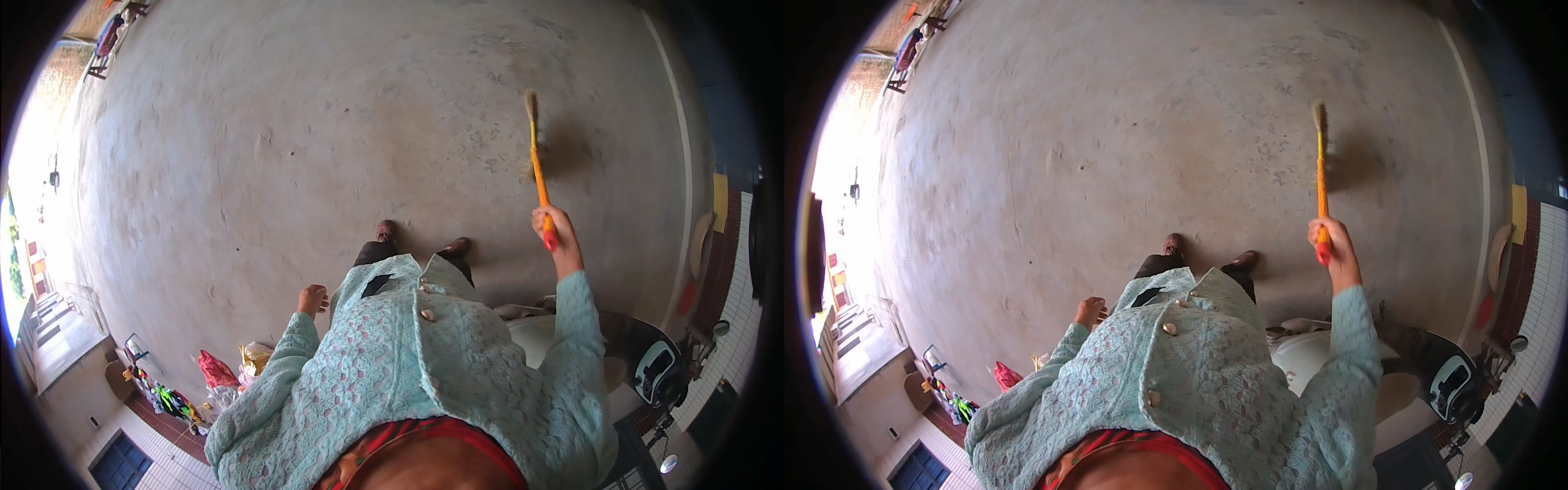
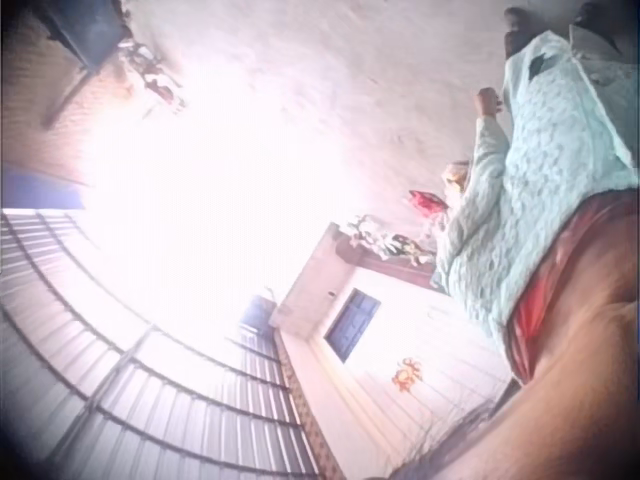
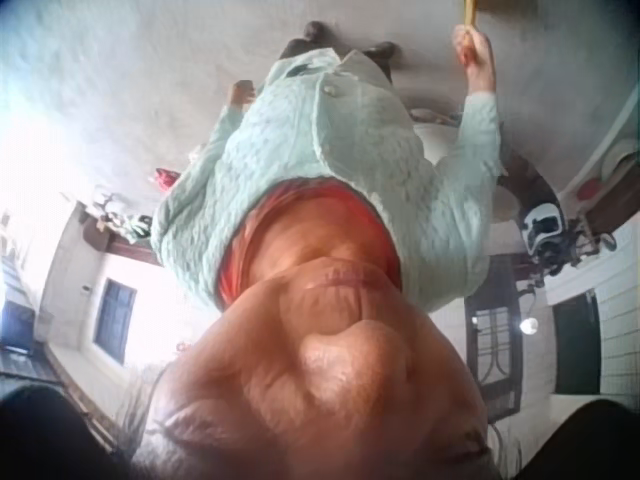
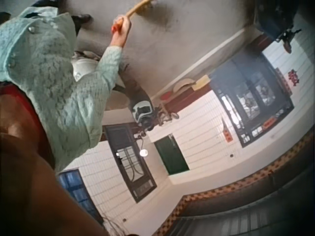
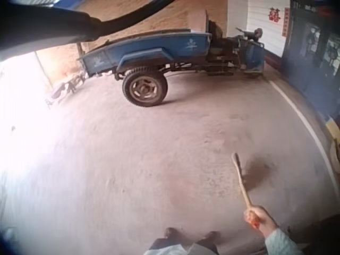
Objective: The person sweeps a concrete floor with a yellow broom, moving around a parked blue three-wheeled vehicle and a scooter. They gather debris into a pile near a basket and continue sweeping different sections of the area.
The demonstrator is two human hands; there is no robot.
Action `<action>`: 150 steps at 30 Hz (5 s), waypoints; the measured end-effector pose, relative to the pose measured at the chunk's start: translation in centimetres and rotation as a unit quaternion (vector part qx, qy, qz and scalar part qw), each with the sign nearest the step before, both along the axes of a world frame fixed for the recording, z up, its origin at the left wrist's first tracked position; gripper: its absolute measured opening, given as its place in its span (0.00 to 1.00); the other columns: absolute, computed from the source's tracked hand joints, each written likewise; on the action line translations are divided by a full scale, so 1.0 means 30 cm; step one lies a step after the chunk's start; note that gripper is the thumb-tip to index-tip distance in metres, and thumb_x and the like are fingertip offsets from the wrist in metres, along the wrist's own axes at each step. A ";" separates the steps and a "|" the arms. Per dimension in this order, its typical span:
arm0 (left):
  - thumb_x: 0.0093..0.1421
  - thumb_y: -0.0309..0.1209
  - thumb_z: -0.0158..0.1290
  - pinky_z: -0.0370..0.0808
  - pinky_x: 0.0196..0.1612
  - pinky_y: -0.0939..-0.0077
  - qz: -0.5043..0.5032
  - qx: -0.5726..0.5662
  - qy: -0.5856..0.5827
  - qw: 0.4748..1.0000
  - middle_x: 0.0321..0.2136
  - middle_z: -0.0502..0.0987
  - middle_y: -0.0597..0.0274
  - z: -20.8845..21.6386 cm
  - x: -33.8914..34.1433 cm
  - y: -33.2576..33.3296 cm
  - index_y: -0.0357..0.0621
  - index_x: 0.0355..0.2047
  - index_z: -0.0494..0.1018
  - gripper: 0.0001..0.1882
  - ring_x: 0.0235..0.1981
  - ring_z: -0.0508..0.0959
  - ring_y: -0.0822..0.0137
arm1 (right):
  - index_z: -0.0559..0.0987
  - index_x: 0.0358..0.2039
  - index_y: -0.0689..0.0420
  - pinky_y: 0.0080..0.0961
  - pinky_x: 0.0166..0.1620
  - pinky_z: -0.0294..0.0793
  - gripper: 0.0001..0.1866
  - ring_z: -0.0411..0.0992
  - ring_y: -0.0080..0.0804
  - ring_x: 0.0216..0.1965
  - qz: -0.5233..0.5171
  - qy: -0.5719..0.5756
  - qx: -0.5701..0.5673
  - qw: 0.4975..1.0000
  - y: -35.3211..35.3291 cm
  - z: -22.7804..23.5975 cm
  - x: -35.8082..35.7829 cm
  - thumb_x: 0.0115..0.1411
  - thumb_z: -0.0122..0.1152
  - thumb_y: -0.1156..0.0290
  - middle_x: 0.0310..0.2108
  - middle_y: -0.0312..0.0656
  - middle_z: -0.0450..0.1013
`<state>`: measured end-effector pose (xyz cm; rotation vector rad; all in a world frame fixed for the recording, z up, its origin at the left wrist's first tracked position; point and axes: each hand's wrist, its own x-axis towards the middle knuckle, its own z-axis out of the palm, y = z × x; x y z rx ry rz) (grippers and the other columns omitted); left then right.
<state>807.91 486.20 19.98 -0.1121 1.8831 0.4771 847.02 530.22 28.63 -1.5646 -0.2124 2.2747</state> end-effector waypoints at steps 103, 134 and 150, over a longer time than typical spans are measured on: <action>0.51 0.32 0.43 0.70 0.20 0.72 0.605 0.021 -0.012 0.796 0.27 0.70 0.56 -0.127 -0.494 1.739 0.39 0.40 0.64 0.16 0.21 0.72 0.65 | 0.55 0.43 0.76 0.13 0.16 0.65 0.23 0.61 0.21 0.18 0.282 0.271 -0.299 0.870 1.898 0.079 -2.360 0.46 0.44 0.78 0.23 0.42 0.59; 0.53 0.31 0.45 0.68 0.20 0.84 0.706 0.293 0.211 0.609 0.23 0.71 0.65 0.184 -1.299 2.292 0.43 0.37 0.66 0.11 0.19 0.70 0.78 | 0.60 0.21 0.63 0.16 0.19 0.66 0.04 0.60 0.23 0.15 0.588 0.128 -0.331 0.727 1.603 -0.128 -3.527 0.42 0.42 0.78 0.15 0.37 0.58; 0.52 0.32 0.48 0.73 0.21 0.71 0.783 0.467 0.136 0.389 0.20 0.69 0.61 0.563 -1.451 2.204 0.46 0.34 0.60 0.11 0.16 0.71 0.70 | 0.66 0.37 0.60 0.29 0.39 0.69 0.17 0.68 0.32 0.32 0.947 0.251 0.002 0.203 0.877 0.088 -3.166 0.54 0.46 0.59 0.30 0.42 0.67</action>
